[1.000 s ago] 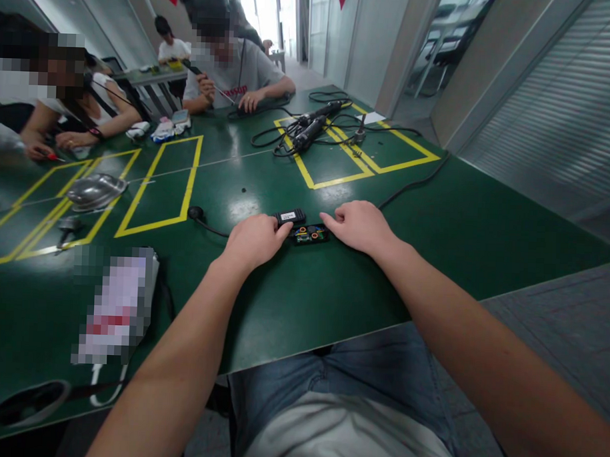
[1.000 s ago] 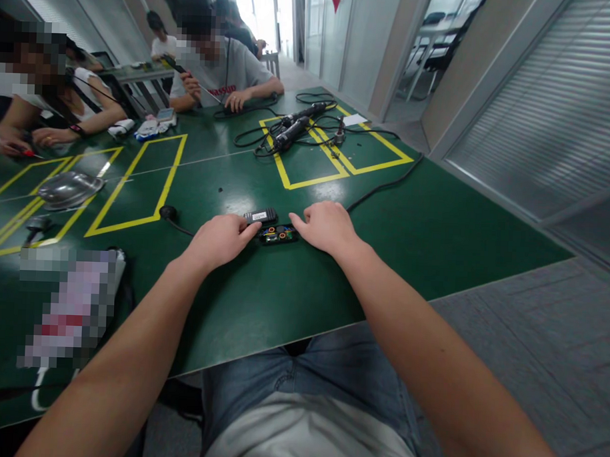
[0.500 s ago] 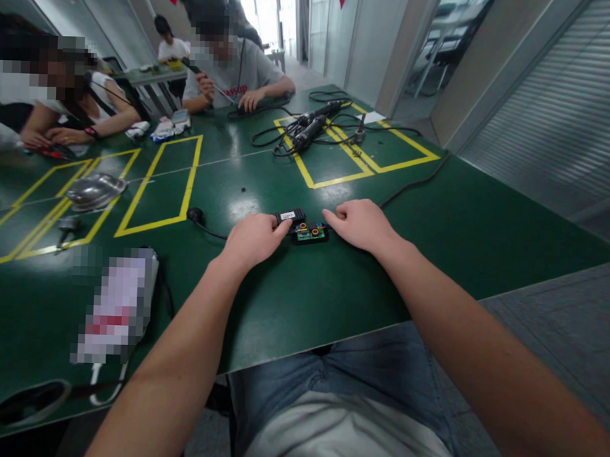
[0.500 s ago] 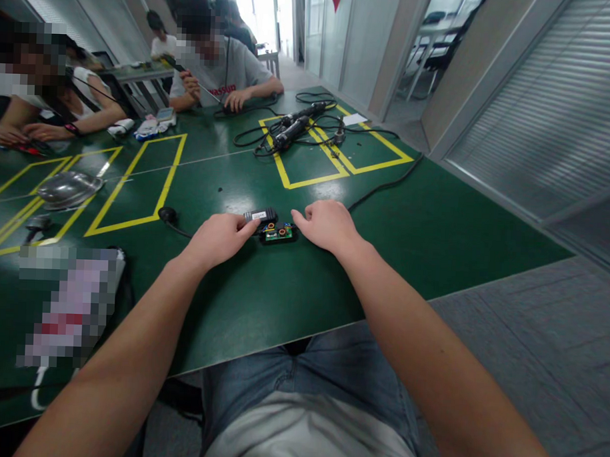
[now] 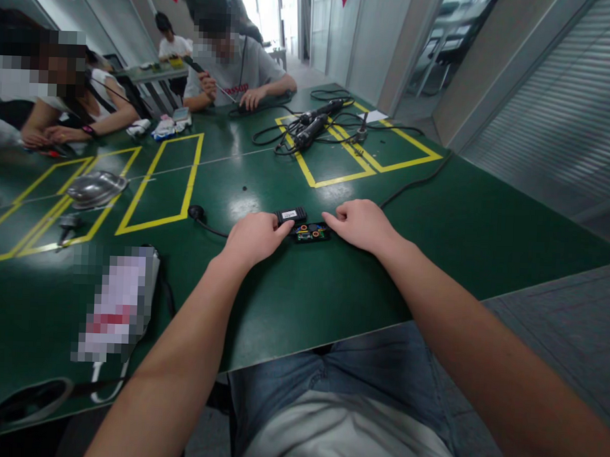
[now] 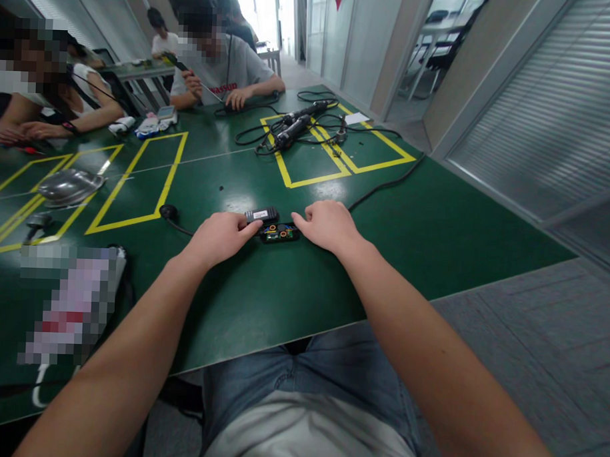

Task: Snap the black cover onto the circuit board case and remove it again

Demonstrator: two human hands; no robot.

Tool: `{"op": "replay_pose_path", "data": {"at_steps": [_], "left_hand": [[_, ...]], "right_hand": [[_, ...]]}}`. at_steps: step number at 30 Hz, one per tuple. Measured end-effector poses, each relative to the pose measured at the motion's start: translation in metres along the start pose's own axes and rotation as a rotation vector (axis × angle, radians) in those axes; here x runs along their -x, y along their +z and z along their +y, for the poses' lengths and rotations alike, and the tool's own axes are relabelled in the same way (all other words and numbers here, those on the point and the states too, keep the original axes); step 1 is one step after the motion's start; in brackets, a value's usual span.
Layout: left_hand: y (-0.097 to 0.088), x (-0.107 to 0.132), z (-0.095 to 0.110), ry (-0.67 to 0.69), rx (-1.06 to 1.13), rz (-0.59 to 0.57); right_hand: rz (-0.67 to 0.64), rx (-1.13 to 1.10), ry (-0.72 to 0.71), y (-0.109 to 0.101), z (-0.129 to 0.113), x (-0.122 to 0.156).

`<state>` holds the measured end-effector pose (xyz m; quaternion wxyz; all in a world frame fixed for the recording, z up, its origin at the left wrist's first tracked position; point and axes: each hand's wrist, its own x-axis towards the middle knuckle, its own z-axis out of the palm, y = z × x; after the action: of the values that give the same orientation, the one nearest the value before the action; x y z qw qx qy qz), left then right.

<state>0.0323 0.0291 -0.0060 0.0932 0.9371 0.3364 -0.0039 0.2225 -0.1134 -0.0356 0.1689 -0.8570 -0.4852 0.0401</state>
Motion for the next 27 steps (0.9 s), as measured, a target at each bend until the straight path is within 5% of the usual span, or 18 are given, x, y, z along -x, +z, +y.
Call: {"op": "replay_pose_path", "data": {"at_steps": [6, 13, 22, 27], "left_hand": [[0.0, -0.001, 0.001, -0.089, 0.045, 0.016], [0.02, -0.011, -0.011, 0.043, 0.215, 0.264], [0.019, -0.012, -0.011, 0.248, 0.373, 0.263], [0.017, -0.005, -0.005, 0.407, 0.416, 0.152]], "right_hand": [[0.029, 0.028, -0.011, 0.007, 0.003, -0.003], [0.052, 0.012, -0.031, 0.011, 0.005, -0.004], [0.066, -0.104, -0.015, 0.01, 0.007, -0.004], [0.061, -0.11, -0.027, 0.009, 0.005, -0.003]]}}
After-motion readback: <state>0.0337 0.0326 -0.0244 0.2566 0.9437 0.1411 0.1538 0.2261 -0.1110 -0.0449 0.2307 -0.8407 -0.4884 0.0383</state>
